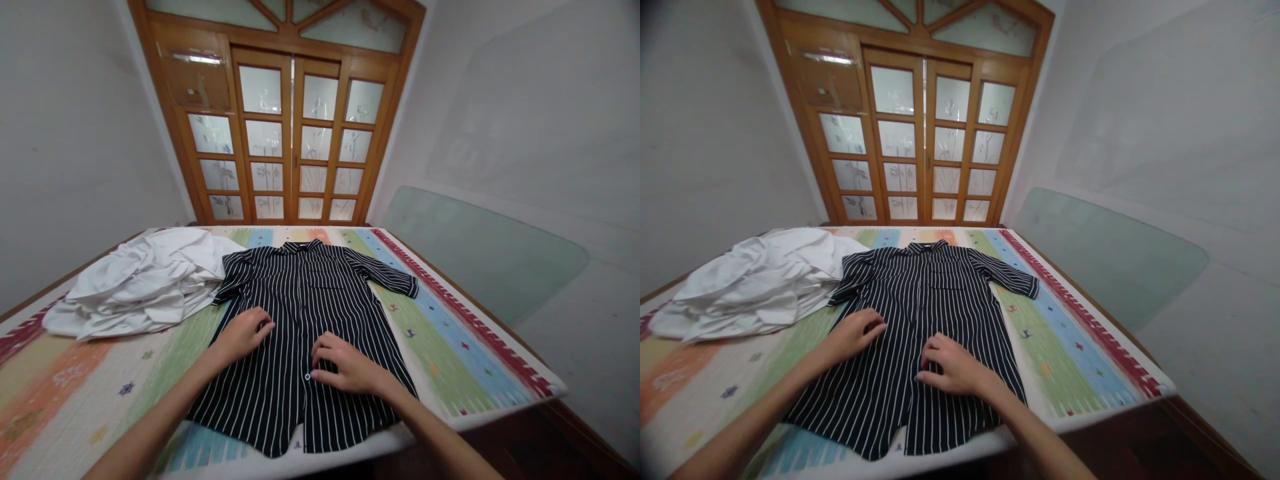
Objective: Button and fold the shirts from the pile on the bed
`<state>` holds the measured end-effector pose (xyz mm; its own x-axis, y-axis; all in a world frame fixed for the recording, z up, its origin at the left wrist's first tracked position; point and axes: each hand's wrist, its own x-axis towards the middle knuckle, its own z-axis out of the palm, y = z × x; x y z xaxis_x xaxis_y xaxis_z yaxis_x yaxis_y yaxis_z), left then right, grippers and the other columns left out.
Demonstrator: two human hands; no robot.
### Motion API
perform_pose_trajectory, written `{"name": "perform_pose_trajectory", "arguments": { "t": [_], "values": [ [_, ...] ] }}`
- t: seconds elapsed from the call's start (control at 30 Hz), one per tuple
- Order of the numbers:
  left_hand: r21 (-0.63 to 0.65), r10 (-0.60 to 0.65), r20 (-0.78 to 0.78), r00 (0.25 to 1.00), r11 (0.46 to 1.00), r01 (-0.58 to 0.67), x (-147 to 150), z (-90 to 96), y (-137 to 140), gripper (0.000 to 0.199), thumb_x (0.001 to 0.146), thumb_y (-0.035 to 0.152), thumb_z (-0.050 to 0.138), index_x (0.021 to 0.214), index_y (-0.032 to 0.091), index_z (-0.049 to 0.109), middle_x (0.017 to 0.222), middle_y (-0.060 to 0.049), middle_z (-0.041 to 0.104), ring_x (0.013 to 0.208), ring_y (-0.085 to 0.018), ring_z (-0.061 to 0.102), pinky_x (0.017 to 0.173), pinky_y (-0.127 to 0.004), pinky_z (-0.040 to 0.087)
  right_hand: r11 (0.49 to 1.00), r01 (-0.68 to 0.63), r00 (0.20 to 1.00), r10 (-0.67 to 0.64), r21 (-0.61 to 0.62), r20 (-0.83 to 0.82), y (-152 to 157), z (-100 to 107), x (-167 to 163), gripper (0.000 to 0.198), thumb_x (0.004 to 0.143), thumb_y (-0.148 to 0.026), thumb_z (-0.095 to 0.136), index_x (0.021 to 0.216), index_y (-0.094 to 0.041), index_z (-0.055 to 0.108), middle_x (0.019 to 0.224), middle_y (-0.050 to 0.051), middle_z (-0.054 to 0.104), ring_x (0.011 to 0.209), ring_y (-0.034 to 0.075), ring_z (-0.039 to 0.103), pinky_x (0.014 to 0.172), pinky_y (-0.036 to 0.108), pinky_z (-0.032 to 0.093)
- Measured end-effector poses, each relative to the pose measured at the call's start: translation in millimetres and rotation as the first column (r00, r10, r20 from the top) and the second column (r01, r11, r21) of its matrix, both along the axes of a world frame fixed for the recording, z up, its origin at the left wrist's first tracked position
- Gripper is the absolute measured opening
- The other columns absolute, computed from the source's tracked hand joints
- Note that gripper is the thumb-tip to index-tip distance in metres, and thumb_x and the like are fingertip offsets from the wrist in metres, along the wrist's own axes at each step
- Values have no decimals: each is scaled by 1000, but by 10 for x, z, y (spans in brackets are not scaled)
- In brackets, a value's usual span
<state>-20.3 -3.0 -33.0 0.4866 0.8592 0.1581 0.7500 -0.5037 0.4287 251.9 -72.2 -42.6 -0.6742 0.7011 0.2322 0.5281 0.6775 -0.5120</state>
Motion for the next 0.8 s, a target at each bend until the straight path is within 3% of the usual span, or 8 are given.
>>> {"name": "perform_pose_trajectory", "arguments": {
  "t": [0.1, 0.17, 0.23, 0.33, 0.43, 0.5, 0.7, 0.8],
  "values": [
    [112, 341, -95, 935, 937, -331, -124, 32, 421, 30, 88, 32, 47, 108, 14, 62, 102, -13, 66, 94, -26, 61, 85, -35, 45, 999, 11, 999, -10, 39, -33, 326, -35, -111, 17, 90, -31, 60, 103, -22, 67, 117, 7, 62, 111, 20, 55, 95, 37, 47],
    [236, 562, -156, 812, 820, -521, -240, 54, 640, 43, 86, 30, 46, 123, 9, 53, 110, -19, 62, 102, -32, 58, 85, -39, 45, 997, 51, 998, -49, 65, -30, 586, -72, -149, 24, 92, -34, 58, 111, -21, 66, 127, 9, 59, 120, 21, 52, 101, 39, 44],
    [328, 678, -181, 713, 725, -606, -371, 61, 805, 56, 82, 27, 50, 133, 4, 43, 118, -24, 56, 108, -36, 54, 86, -42, 44, 992, 91, 996, -91, 91, -3, 860, -112, -173, 32, 93, -37, 55, 119, -20, 63, 135, 12, 55, 128, 23, 47, 106, 43, 40],
    [341, 697, -229, 680, 712, -614, -536, 55, 970, 55, 79, 25, 52, 129, 5, 49, 119, -24, 54, 110, -37, 52, 87, -41, 44, 983, 146, 987, -152, 113, 46, 1261, -179, -205, 43, 95, -42, 49, 130, -18, 58, 144, 14, 48, 138, 26, 36, 113, 47, 32],
    [311, 671, -254, 696, 738, -598, -609, 72, 1061, 38, 86, 27, 43, 113, 10, 63, 114, -21, 57, 105, -34, 56, 82, -38, 45, 972, 210, 972, -219, 103, 87, 1597, -267, -258, 55, 96, -48, 43, 138, -12, 51, 151, 16, 38, 144, 28, 26, 116, 47, 26],
    [280, 678, -218, 702, 733, -620, -621, 114, 1104, 39, 89, 29, 38, 110, 12, 66, 113, -20, 60, 100, -32, 60, 79, -37, 46, 962, 254, 959, -264, 103, 104, 1755, -343, -303, 61, 97, -50, 40, 142, -8, 45, 154, 17, 32, 146, 29, 20, 117, 47, 23],
    [143, 730, -98, 676, 683, -717, -716, 350, 1265, 43, 92, 36, 34, 110, 16, 68, 105, -18, 70, 98, -34, 63, 77, -38, 46, 946, 300, 927, -320, 125, 194, 1867, -576, -386, 60, 100, -48, 30, 145, -10, 41, 154, 15, 31, 145, 30, 21, 117, 48, 20],
    [179, 736, -95, 670, 675, -716, -819, 479, 1359, 41, 91, 33, 34, 106, 13, 67, 107, -19, 70, 99, -34, 63, 79, -38, 46, 941, 294, 924, -324, 167, 201, 1839, -625, -382, 59, 100, -47, 30, 145, -11, 42, 154, 14, 31, 145, 30, 22, 117, 48, 19]
  ]
}}
